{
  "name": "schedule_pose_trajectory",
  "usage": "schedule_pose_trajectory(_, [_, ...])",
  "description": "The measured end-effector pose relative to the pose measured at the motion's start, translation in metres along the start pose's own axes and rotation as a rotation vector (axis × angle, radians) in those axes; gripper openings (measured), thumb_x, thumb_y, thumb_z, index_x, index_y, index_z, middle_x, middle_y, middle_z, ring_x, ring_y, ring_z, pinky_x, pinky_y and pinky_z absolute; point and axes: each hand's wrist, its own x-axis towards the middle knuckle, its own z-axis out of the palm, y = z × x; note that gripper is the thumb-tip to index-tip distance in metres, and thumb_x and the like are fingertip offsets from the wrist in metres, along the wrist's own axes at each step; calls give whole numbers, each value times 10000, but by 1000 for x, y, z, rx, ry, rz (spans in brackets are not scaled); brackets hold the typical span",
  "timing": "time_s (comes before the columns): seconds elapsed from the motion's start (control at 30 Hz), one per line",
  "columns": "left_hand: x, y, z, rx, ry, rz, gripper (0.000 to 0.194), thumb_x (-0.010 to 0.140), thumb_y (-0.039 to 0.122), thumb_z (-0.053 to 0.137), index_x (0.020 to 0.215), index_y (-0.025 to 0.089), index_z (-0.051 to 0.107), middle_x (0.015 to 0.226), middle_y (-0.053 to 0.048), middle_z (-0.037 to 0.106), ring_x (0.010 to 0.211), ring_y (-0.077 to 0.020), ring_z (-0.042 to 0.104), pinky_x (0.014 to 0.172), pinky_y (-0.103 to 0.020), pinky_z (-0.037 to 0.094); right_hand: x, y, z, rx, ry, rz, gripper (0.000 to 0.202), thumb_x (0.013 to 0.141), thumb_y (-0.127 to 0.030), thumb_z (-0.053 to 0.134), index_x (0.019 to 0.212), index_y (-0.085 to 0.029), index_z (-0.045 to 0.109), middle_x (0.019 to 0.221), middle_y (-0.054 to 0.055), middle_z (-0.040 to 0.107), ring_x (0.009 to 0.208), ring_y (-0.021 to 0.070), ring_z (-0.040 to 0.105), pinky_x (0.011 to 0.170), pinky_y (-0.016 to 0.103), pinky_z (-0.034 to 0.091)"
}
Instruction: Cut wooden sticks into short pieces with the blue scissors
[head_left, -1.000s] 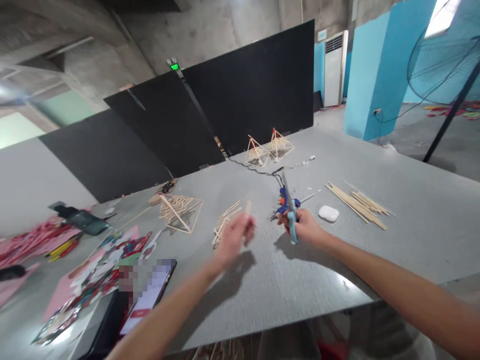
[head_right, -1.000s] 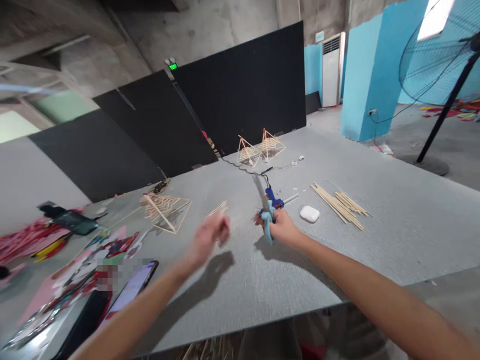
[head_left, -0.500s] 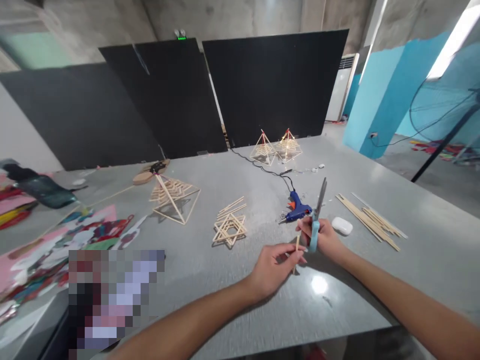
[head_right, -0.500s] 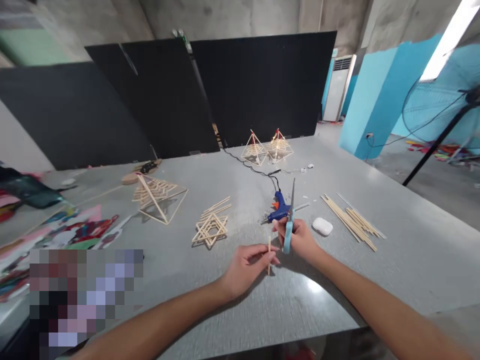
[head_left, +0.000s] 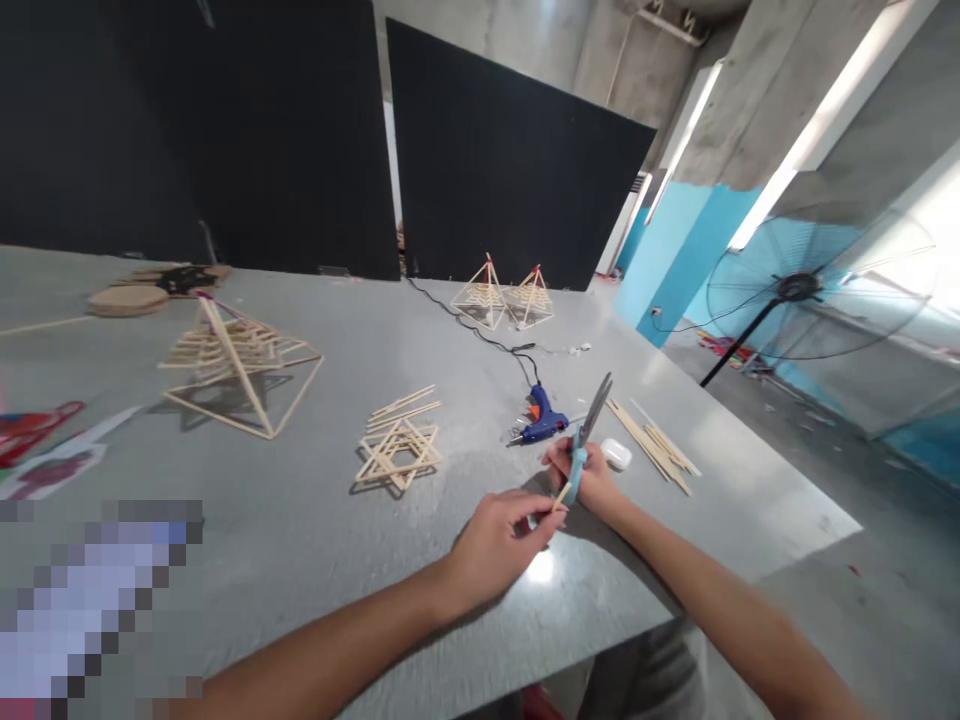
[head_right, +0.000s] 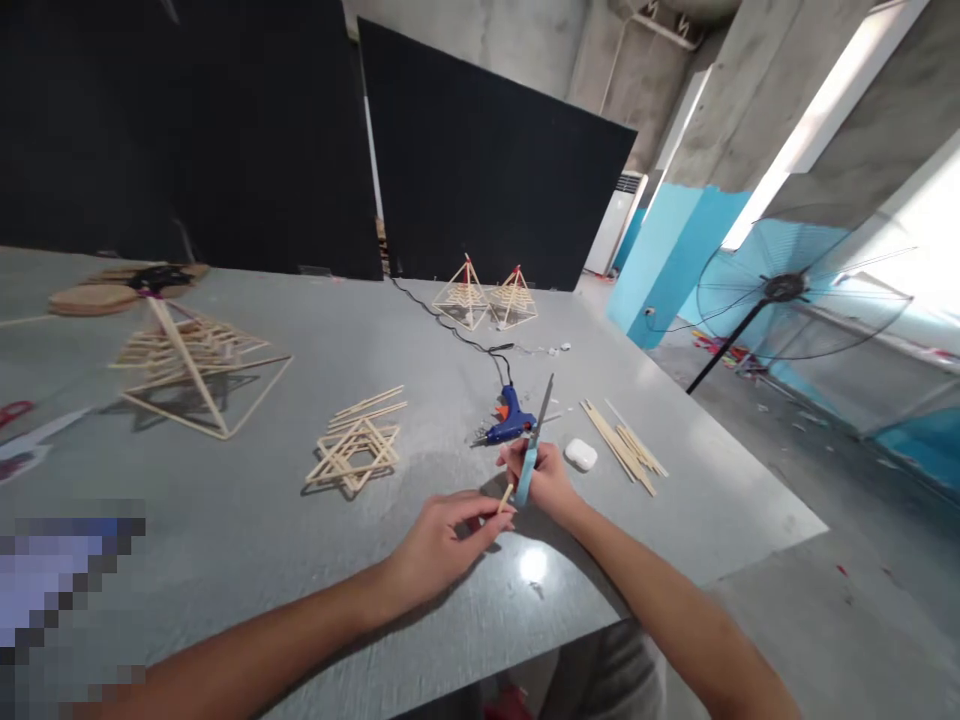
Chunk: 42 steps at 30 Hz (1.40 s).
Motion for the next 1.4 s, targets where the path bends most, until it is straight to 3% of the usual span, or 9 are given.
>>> schedule_pose_trajectory(0.3, [0,-3,1,-18,-11,-17,273,1011,400,648,1024,227,859,851,-11,828,715,-177,732,644,-253,513,4,12,1,64,18,-27,586,807,-800,743,739,-221,679,512,-25,520,461,131,447,464,278,370])
schedule_pose_trajectory(0.53, [2,2,-2,-21,0,-101,365,988,510,621,976,227,852,911,-44,847,779,-228,790,645,-268,572,6,3,1,28,80,10,692,756,-897,687,816,-208,720,516,-38,515,465,127,441,491,285,419])
schedule_pose_trajectory(0.6, [2,3,-2,-26,22,-121,370,972,526,639,967,224,852,913,-50,847,792,-242,796,656,-277,596,10,-6,-18,-18,118,34,730,793,-908,628,896,-194,741,521,-51,494,469,128,436,500,287,431])
schedule_pose_trajectory(0.7, [2,4,-3,-50,32,-145,387,948,550,650,937,219,851,902,-59,844,786,-252,795,672,-295,622,14,-24,-71,-161,166,111,674,788,-817,724,942,-162,759,541,-66,476,499,124,435,517,278,419])
schedule_pose_trajectory(0.87, [3,5,-3,-23,16,-156,424,951,566,614,900,213,845,856,-63,832,729,-234,773,630,-279,585,7,-42,-180,-561,292,302,458,790,-531,873,643,-164,642,528,-47,454,577,115,444,560,274,312])
schedule_pose_trajectory(1.0, [4,6,-3,-24,20,-170,434,933,590,623,894,220,848,855,-60,833,749,-239,783,649,-274,593,-13,-42,-221,-818,285,471,462,820,-478,872,591,-181,604,528,-20,502,584,133,501,566,283,319])
schedule_pose_trajectory(1.2, [4,1,-4,-7,23,-168,450,912,625,638,925,233,859,877,-59,842,755,-254,793,671,-290,611,-40,-28,-203,-1048,198,604,382,887,-468,856,741,-144,715,721,36,682,731,172,654,630,262,442])
schedule_pose_trajectory(1.3, [4,-2,-5,5,30,-187,464,902,646,645,939,238,864,889,-62,845,767,-264,798,680,-299,615,-41,-23,-189,-1106,150,643,324,1000,-461,768,1020,-139,745,1007,59,752,901,202,722,798,332,598])
schedule_pose_trajectory(1.4, [4,-2,-5,5,25,-185,475,906,652,642,948,234,865,892,-69,846,768,-268,796,684,-305,610,-35,-22,-181,-1124,117,679,335,1049,-432,716,1252,-166,706,1255,84,724,1079,248,730,931,435,640])
